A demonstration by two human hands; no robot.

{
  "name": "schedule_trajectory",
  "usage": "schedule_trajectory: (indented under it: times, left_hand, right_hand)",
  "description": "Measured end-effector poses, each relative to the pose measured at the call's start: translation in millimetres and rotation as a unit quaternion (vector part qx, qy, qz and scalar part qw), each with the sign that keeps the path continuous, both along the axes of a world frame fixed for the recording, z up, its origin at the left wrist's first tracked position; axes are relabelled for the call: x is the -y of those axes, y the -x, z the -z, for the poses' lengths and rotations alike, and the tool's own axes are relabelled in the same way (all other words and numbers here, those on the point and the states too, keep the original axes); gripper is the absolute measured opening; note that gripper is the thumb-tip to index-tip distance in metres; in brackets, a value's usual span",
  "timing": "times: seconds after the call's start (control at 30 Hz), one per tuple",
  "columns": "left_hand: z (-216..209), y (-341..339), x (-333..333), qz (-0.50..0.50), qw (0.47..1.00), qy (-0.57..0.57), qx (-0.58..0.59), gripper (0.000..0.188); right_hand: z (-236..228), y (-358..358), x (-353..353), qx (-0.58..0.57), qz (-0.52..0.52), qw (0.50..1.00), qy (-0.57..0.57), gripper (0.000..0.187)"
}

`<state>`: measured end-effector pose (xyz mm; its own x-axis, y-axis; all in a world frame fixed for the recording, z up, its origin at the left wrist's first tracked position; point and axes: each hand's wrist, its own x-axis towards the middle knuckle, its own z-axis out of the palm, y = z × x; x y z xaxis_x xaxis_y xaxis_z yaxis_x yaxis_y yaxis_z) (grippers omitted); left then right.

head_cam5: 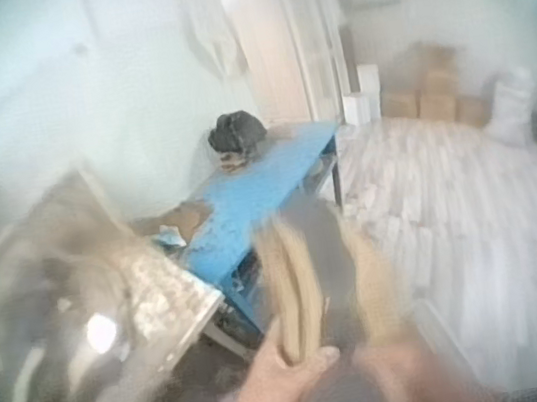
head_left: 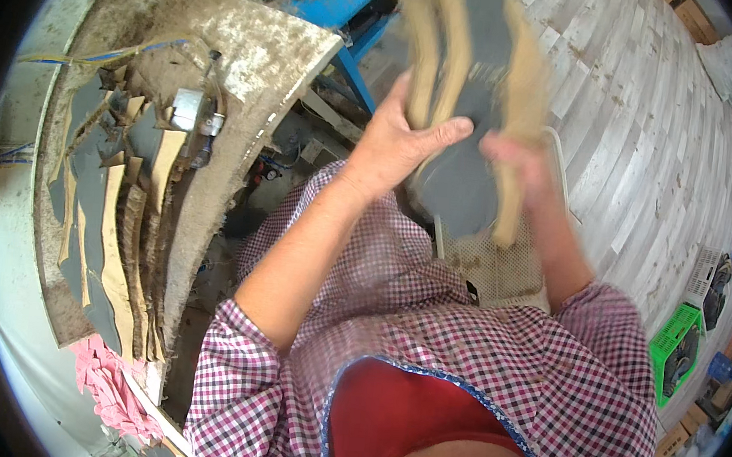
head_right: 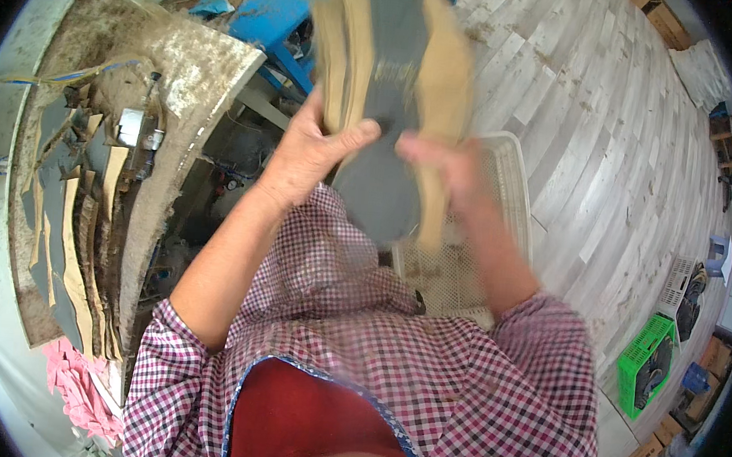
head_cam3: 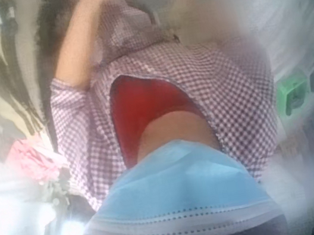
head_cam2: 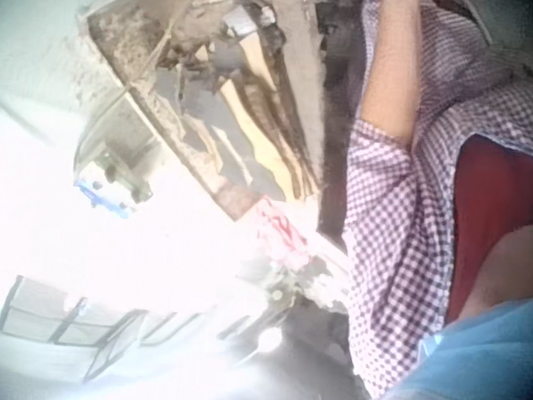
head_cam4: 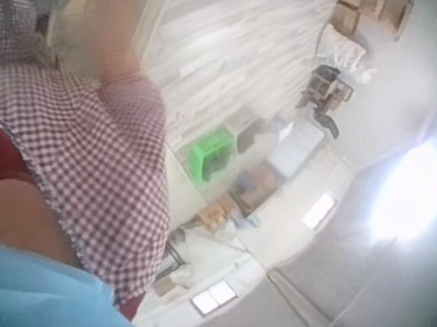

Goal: The person assembles pink insole pieces onto dark grey sole components using a handheld stapler. They repeatedly pick up insoles, align them on the soles, and staple them in place. Finished units are stacked and placed into a white basket.

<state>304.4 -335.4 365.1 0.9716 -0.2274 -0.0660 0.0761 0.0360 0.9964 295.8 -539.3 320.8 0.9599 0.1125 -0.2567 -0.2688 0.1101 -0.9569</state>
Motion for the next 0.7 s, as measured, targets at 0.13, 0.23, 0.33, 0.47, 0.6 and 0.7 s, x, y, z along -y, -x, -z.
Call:
schedule_trajectory:
  times: [0.13, 0.23, 0.33, 0.47, 0.6, 0.7]
  left_hand:
    - [6, 6, -17, -0.070, 0.992, -0.096, 0.040, 0.086]
    - [39, 35, -39, -0.058, 0.992, -0.089, -0.074, 0.067]
    - [58, 76, -53, -0.113, 0.984, -0.080, -0.116, 0.058]
    - [61, 107, -74, -0.159, 0.971, -0.102, -0.145, 0.053]
    - [78, 121, -79, -0.151, 0.966, -0.080, -0.195, 0.049]
    - [95, 113, -66, -0.095, 0.978, -0.070, -0.169, 0.049]
  right_hand:
    - [-82, -88, 83, 0.309, 0.147, 0.936, -0.085, 0.032]
    - [-95, -102, 109, 0.273, 0.191, 0.931, -0.150, 0.036]
    - [95, -102, 123, 0.133, 0.182, 0.968, -0.112, 0.044]
    - [309, 18, 49, -0.326, 0.182, 0.924, -0.083, 0.049]
    - [343, 47, 85, -0.301, 0.125, 0.944, 0.055, 0.041]
    - [246, 48, 85, -0.266, 0.066, 0.962, -0.016, 0.050]
